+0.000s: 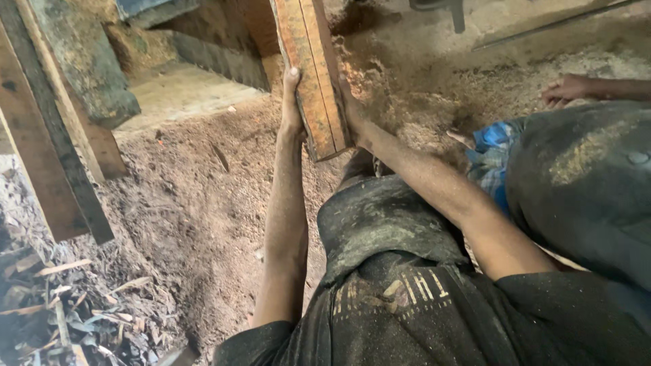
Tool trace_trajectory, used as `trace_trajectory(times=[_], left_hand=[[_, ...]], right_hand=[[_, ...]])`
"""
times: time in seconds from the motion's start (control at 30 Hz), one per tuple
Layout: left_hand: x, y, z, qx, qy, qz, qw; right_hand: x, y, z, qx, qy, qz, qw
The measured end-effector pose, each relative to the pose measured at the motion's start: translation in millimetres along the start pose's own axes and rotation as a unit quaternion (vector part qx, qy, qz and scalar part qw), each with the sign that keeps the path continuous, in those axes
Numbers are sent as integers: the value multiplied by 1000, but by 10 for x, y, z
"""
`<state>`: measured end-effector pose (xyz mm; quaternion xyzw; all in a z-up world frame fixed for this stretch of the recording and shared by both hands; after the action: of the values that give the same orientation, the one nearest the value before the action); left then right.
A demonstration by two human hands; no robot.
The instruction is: The person positions and guides large wood beams through a power saw at a workshop station, then wipes away sawdust from the work surface by hand.
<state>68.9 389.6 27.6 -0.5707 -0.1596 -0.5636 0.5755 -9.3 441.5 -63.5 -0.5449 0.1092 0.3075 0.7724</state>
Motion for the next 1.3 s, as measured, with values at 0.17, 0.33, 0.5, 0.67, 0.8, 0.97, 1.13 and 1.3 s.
trace_trajectory(times=[0.17, 0.33, 0.5, 0.67, 0.8, 0.97, 1.13, 1.3], left_hand=[[-118, 46, 155, 5, -3, -48, 999], [-296, 39, 328, 18, 19, -27, 999], [-404, 130, 540, 66, 35, -119, 990], [-308, -59, 808, 27, -9, -88, 996], [-364, -83, 1032, 26, 1, -49, 998], [-507, -6, 1169, 16, 5, -50, 999], [-605, 43, 1336, 19, 16, -69, 997], [-589, -108, 1570, 14, 3, -61, 998]], right_hand=[[56, -12, 226, 5, -5, 10, 1000], [157, 56, 395, 14, -1, 13, 1000], [166, -37, 771, 50, -21, 95, 994], [343, 58, 952, 71, -21, 147, 986], [550, 67, 993, 4, 21, 39, 999], [698, 125, 1145, 37, -22, 55, 998], [735, 48, 1362, 44, 16, 77, 996], [790, -28, 1577, 10, 12, 41, 999]])
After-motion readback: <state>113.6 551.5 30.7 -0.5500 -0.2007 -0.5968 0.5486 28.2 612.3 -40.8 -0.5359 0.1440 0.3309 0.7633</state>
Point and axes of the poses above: each hand's wrist, its own z-axis away from the middle knuckle, its own y-axis out of the back of the hand, x = y × z, the point moved 7 cm from there along -z, towards the middle knuckle, and after that the axes turned 1 degree about x, right-handed, at the moved point
